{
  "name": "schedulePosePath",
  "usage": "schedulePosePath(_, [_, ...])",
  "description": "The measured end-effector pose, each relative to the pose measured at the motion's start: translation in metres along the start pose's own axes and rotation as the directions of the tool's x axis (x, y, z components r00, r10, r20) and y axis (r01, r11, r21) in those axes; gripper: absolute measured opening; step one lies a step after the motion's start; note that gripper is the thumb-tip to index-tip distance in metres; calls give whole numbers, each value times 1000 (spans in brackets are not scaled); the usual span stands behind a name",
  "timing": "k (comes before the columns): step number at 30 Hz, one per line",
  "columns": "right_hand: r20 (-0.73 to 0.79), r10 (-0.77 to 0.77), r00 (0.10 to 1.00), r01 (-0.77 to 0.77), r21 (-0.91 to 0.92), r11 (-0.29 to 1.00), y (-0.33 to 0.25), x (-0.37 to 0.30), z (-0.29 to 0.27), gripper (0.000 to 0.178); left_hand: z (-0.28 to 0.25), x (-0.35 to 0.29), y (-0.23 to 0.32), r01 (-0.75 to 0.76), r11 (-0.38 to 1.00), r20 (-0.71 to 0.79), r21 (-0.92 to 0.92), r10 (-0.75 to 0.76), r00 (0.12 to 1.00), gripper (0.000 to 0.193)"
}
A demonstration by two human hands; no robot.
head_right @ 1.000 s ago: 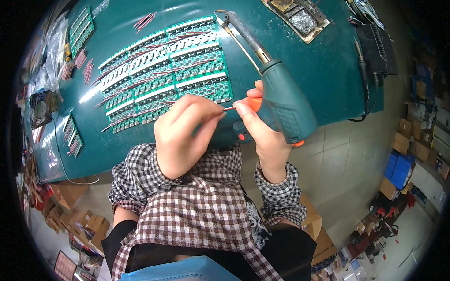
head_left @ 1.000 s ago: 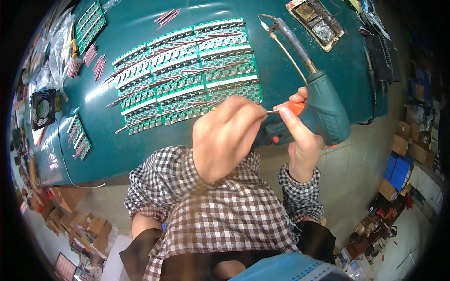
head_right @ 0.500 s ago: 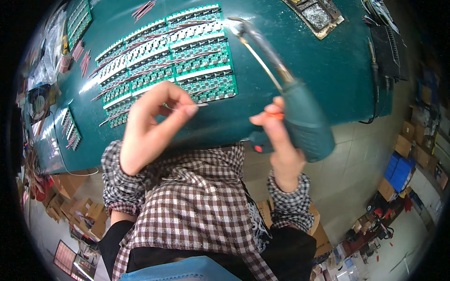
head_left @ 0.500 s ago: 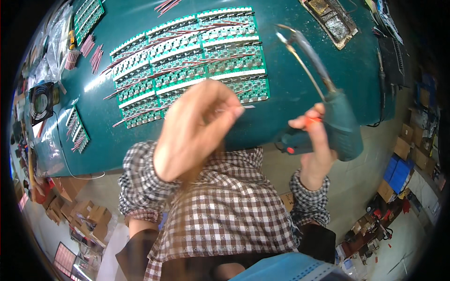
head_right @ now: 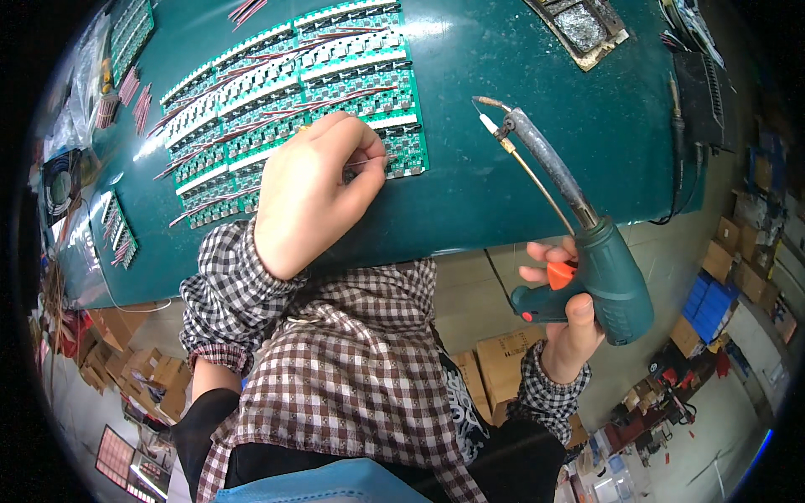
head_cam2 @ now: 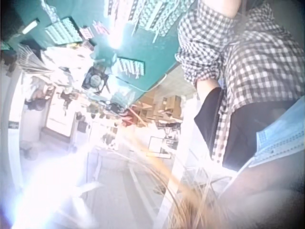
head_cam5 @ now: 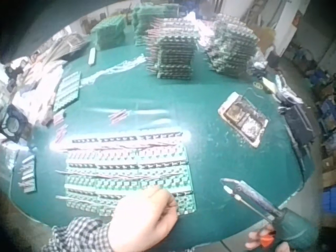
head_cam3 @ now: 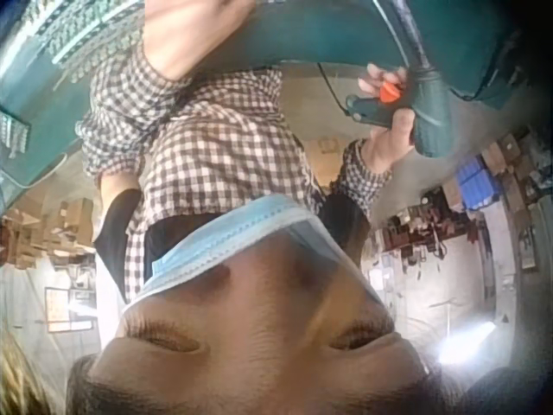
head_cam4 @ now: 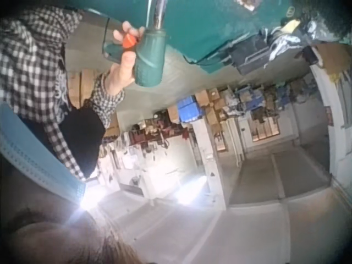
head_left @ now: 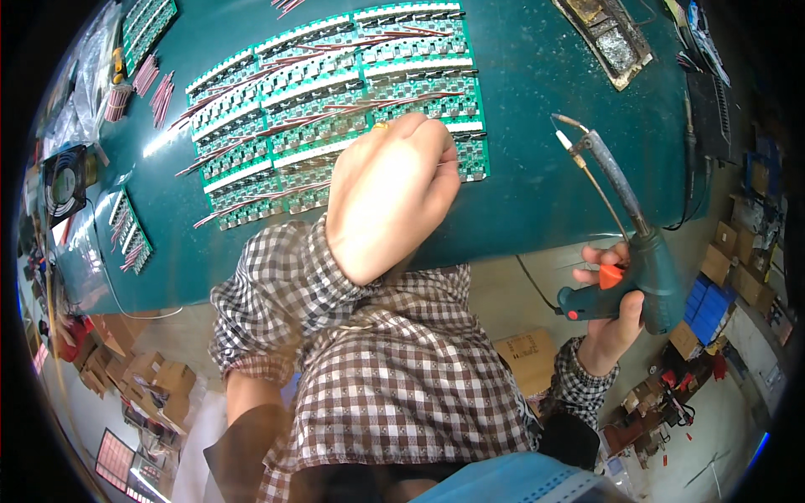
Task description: The person uses a soldering iron to attach red and white wires to green circuit boards on a workbench. They handle the boards one by one, soldering the wire ends to specific points, then stack the finished boards. The person also removes protective plastic film from the boards and wipes the soldering iron tip on a sponge.
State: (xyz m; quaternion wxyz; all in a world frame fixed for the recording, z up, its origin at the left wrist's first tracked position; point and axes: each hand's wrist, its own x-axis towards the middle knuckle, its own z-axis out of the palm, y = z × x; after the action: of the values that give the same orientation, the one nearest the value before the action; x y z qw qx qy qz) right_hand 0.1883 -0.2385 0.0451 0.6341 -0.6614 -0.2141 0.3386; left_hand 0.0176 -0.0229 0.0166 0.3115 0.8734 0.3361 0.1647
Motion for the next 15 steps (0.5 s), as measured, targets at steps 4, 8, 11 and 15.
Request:
schedulePosePath(4, [-8, 10, 1000, -10, -68, 998, -6, -2, 1, 70, 7, 6, -1, -55, 997, -30, -46, 53, 998, 5])
schedulePosePath(8, [-30, 24, 999, -26, -71, 997, -7, -6, 1, 66, 16, 8, -5, -37, 999, -28, -35, 36, 999, 7])
schedulePosePath(11, [-41, 51, 998, -54, -68, 996, -7, -9, -1, 63, 16, 10, -7, -42, 997, -22, -67, 40, 999, 7])
schedulePosePath(15, [-16, 97, 995, -99, -116, 988, -8, -10, 0, 62, 15, 11, -11, -24, 991, -4, -130, 24, 1000, 7])
